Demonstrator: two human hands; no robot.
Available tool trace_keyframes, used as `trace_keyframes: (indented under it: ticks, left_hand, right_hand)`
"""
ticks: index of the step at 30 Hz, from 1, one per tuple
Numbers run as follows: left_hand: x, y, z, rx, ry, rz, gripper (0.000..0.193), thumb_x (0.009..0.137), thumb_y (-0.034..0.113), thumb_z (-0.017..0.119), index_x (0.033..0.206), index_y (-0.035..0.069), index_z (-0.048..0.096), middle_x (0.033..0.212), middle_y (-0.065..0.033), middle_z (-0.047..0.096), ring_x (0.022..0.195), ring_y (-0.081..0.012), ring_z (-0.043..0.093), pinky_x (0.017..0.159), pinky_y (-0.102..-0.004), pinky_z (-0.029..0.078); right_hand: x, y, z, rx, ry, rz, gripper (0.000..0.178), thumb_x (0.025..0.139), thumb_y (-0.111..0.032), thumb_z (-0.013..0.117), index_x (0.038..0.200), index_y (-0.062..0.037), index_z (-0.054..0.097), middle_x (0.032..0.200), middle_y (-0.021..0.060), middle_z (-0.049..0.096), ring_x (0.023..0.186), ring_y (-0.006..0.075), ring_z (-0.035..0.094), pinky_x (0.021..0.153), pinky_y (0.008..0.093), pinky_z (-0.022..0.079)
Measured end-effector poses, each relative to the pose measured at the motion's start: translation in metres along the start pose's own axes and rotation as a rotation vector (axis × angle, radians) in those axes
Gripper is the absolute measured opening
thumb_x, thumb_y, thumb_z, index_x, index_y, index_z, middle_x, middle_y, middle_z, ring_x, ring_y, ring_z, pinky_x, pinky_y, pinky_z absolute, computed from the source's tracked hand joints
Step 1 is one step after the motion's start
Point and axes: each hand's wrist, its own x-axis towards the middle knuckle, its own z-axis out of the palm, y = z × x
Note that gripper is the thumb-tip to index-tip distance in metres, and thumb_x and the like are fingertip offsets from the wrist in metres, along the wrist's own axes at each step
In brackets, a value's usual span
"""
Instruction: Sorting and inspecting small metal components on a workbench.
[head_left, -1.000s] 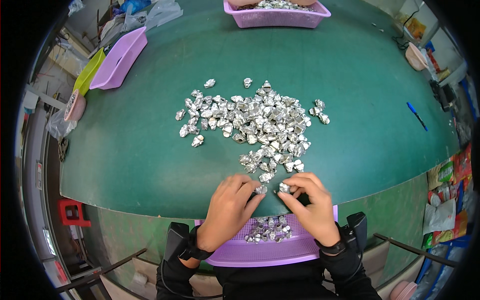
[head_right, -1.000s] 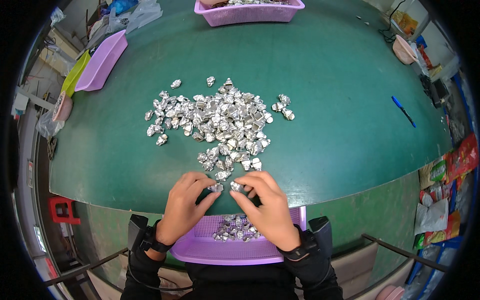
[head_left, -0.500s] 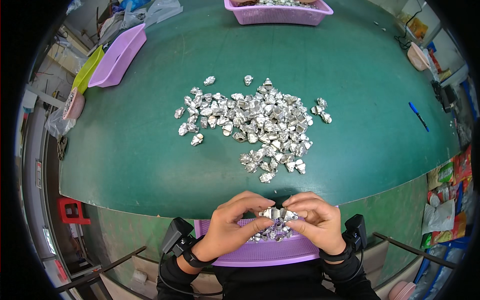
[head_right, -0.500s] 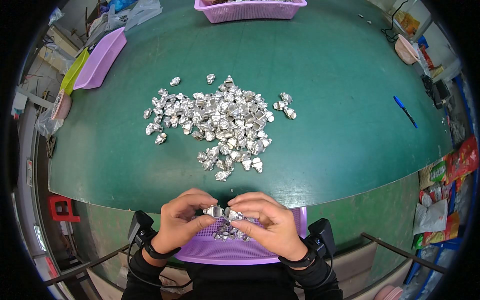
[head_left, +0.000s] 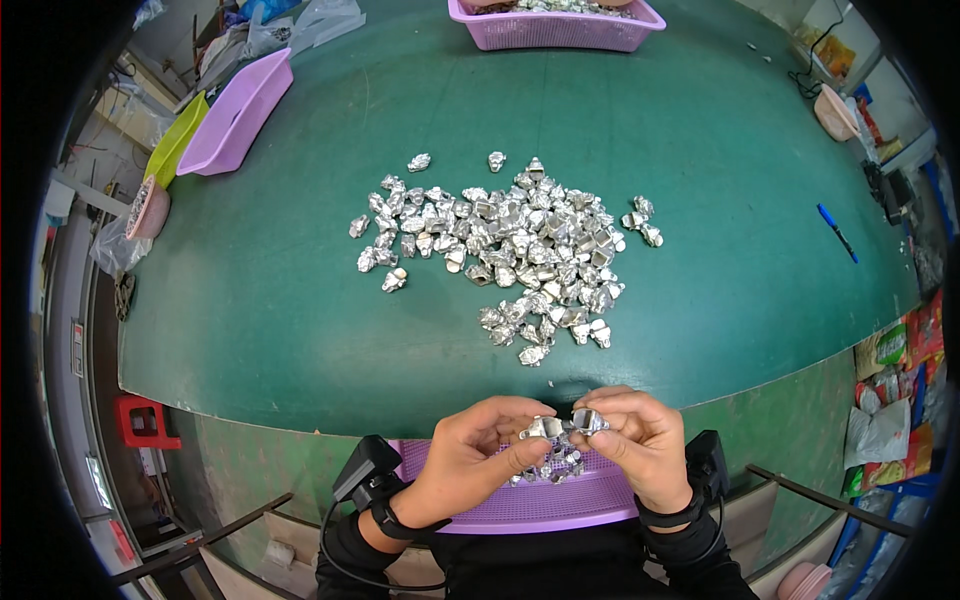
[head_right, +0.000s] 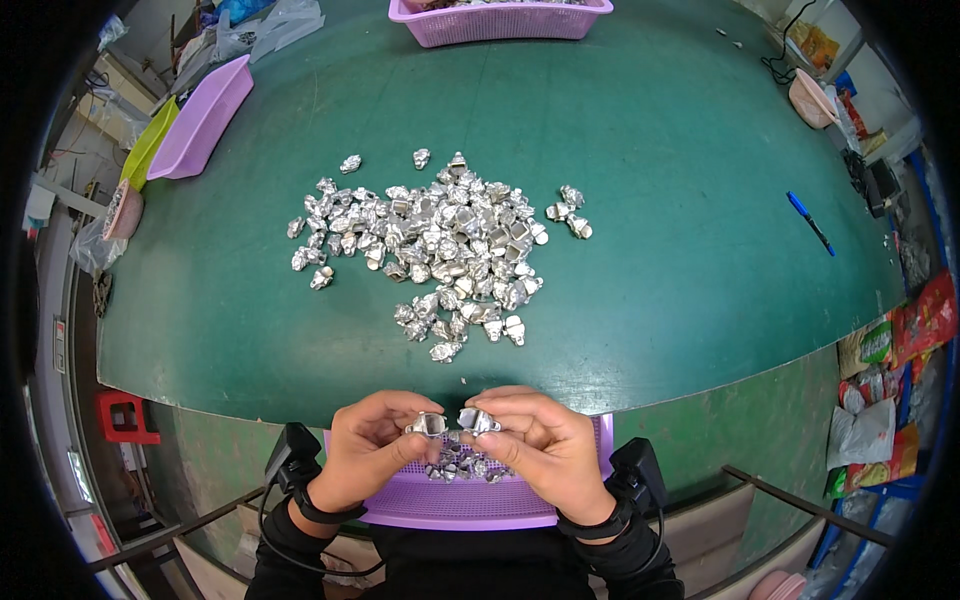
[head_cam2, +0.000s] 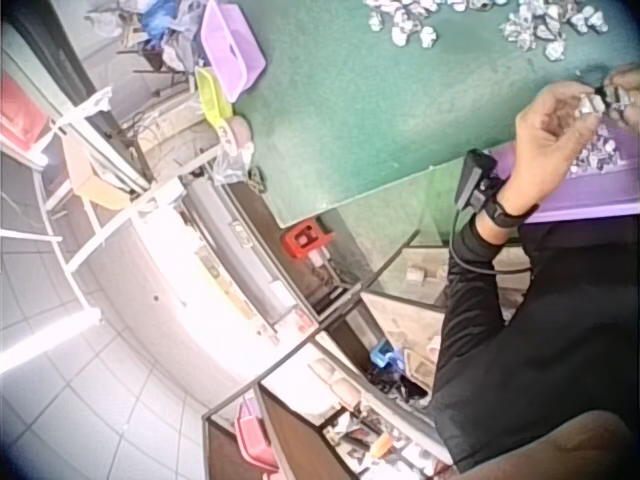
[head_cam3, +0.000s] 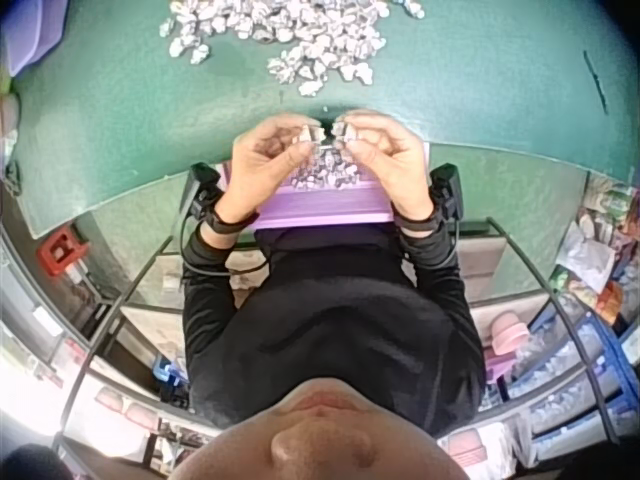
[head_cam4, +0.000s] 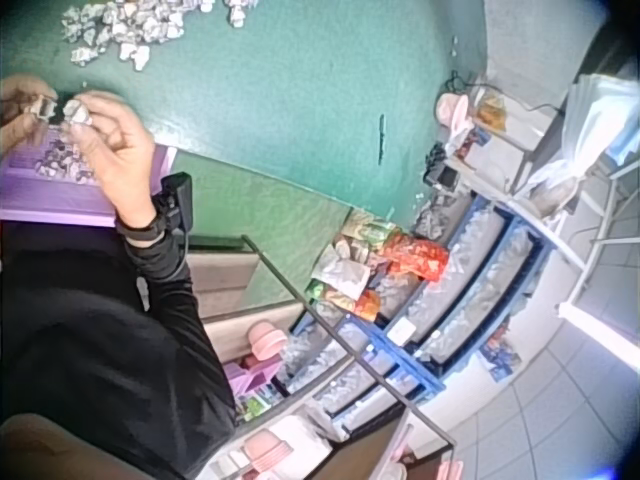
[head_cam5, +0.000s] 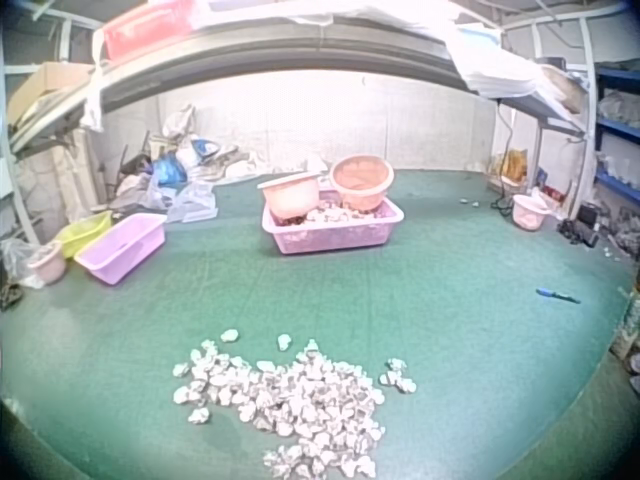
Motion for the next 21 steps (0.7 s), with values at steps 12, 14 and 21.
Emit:
trace_keyframes:
  ticks: [12, 14, 21]
  left_hand:
    - [0.001, -0.004, -0.006, -0.040, -0.042, 0.042, 0.030, 0.079, -0.002, 0.054, 0.108, -0.003, 0.049, 0.096, -0.0153, 0.057, 0.080, -0.0158, 0.058, 0.068, -0.0233, 0.047]
    - [0.002, -0.007, -0.003, -0.138, -0.031, 0.096, 0.030, 0.078, -0.004, 0.054, 0.108, -0.004, 0.048, 0.099, -0.0167, 0.056, 0.086, -0.0176, 0.057, 0.073, -0.0250, 0.047]
    - [0.001, -0.012, 0.009, -0.219, 0.036, 0.146, 0.035, 0.073, -0.004, 0.059, 0.106, -0.001, 0.047, 0.101, -0.0197, 0.054, 0.088, -0.0238, 0.056, 0.077, -0.0332, 0.047]
  right_hand:
    - [-0.004, -0.003, 0.005, 0.054, 0.073, -0.061, 0.027, 0.073, 0.013, 0.053, 0.098, 0.0049, 0.049, 0.104, 0.0170, 0.049, 0.098, 0.0239, 0.052, 0.083, 0.0321, 0.046]
    - [-0.004, -0.004, 0.007, 0.007, 0.063, -0.098, 0.030, 0.072, 0.014, 0.054, 0.099, 0.0052, 0.048, 0.101, 0.0160, 0.049, 0.098, 0.0249, 0.052, 0.084, 0.0328, 0.046]
    - [-0.003, 0.006, 0.022, -0.334, 0.131, -0.427, 0.029, 0.066, 0.012, 0.061, 0.093, 0.0058, 0.054, 0.098, 0.0155, 0.050, 0.093, 0.0253, 0.055, 0.079, 0.0321, 0.048]
